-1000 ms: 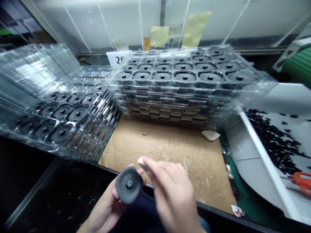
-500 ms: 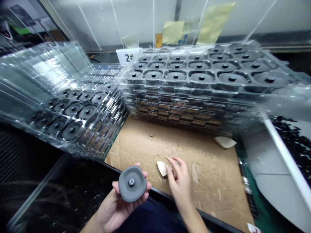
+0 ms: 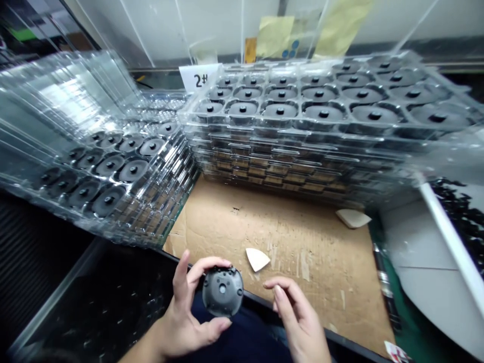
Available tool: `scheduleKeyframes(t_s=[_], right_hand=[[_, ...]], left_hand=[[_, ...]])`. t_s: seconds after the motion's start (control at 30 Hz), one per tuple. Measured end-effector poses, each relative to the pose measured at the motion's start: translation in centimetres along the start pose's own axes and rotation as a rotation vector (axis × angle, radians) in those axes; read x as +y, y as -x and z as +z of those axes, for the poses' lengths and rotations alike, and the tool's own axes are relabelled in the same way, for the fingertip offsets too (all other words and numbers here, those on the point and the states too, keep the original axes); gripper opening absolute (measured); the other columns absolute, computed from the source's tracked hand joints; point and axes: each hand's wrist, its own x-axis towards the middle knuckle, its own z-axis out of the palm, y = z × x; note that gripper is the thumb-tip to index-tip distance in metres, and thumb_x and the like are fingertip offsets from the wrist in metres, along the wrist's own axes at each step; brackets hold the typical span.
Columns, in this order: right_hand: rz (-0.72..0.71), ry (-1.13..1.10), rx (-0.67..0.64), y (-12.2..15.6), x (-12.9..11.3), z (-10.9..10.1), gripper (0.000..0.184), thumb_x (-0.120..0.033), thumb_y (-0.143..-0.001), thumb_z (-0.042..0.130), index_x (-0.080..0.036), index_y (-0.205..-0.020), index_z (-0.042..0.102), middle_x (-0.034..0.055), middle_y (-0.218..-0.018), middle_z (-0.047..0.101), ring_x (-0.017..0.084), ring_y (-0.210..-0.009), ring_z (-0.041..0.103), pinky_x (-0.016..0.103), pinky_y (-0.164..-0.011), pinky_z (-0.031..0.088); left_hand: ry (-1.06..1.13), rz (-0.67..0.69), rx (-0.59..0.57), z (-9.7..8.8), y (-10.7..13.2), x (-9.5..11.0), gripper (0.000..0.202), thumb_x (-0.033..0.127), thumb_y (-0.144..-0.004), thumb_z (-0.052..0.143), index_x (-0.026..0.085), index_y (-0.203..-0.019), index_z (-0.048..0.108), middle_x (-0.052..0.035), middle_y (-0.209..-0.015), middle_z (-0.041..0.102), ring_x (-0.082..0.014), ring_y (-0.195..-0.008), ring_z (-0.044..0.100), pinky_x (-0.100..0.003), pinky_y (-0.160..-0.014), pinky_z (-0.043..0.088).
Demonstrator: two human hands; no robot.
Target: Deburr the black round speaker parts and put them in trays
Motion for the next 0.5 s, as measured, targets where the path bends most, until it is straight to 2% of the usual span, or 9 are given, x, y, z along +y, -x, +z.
scheduleKeyframes(t_s=[0.07, 0.13, 0.23, 0.33, 0.5], right_hand=[[-0.001, -0.056, 0.000, 0.3, -0.6, -0.5, 0.023, -0.037, -0.086, 0.053, -0.021, -0.073, 0.064, 0.0027, -0.071, 0.060, 0.014, -0.061, 0.056, 0.020, -0.054, 0.048], [-0.036, -0.122, -0.044, 0.4, -1.6, -0.9, 0.023, -0.036, -0.085, 0.055, -0.021, -0.069, 0.065, 0.0041, -0.078, 0.062, 0.016, -0.072, 0.060, 0.019, -0.060, 0.050], [-0.034, -0.178, -0.106, 0.6, -3.7, -0.6, 0.014, -0.035, -0.082, 0.060, -0.025, -0.076, 0.069, 0.0027, -0.085, 0.063, 0.015, -0.081, 0.061, 0.018, -0.069, 0.050], [0.061, -0.232, -0.170, 0.7, -5.8, 0.5, 0.012, -0.036, -0.076, 0.067, -0.029, -0.085, 0.069, 0.0001, -0.085, 0.066, 0.013, -0.078, 0.061, 0.019, -0.071, 0.050], [0.167, -0.257, -0.441, 0.1, -7.5, 1.1, 0.022, -0.039, -0.074, 0.068, -0.024, -0.090, 0.067, -0.0007, -0.073, 0.067, 0.013, -0.069, 0.062, 0.025, -0.068, 0.051]], left_hand=[[-0.140, 0.058, -0.020, -0.3, 0.2, -0.1, 0.106, 0.000, -0.068, 0.067, 0.045, -0.139, 0.003, -0.0078, -0.126, 0.054, -0.0250, -0.113, 0.053, -0.043, -0.096, 0.039], [-0.187, 0.080, -0.031, -0.5, 0.2, -0.2, 0.103, 0.000, -0.066, 0.069, 0.039, -0.140, 0.009, -0.0112, -0.123, 0.056, -0.0261, -0.111, 0.055, -0.043, -0.095, 0.040], [-0.230, 0.105, -0.058, -0.5, 0.2, 0.2, 0.105, 0.002, -0.066, 0.070, 0.038, -0.141, 0.005, -0.0117, -0.121, 0.058, -0.0259, -0.109, 0.056, -0.042, -0.093, 0.042], [-0.212, 0.064, -0.083, -0.4, 0.2, 0.8, 0.110, 0.006, -0.066, 0.072, 0.040, -0.140, -0.002, -0.0094, -0.120, 0.056, -0.0246, -0.109, 0.056, -0.039, -0.094, 0.042], [-0.179, -0.036, -0.112, -0.8, 0.7, 1.0, 0.106, 0.017, -0.068, 0.073, 0.033, -0.141, -0.002, -0.0107, -0.119, 0.056, -0.0246, -0.108, 0.056, -0.037, -0.096, 0.040]])
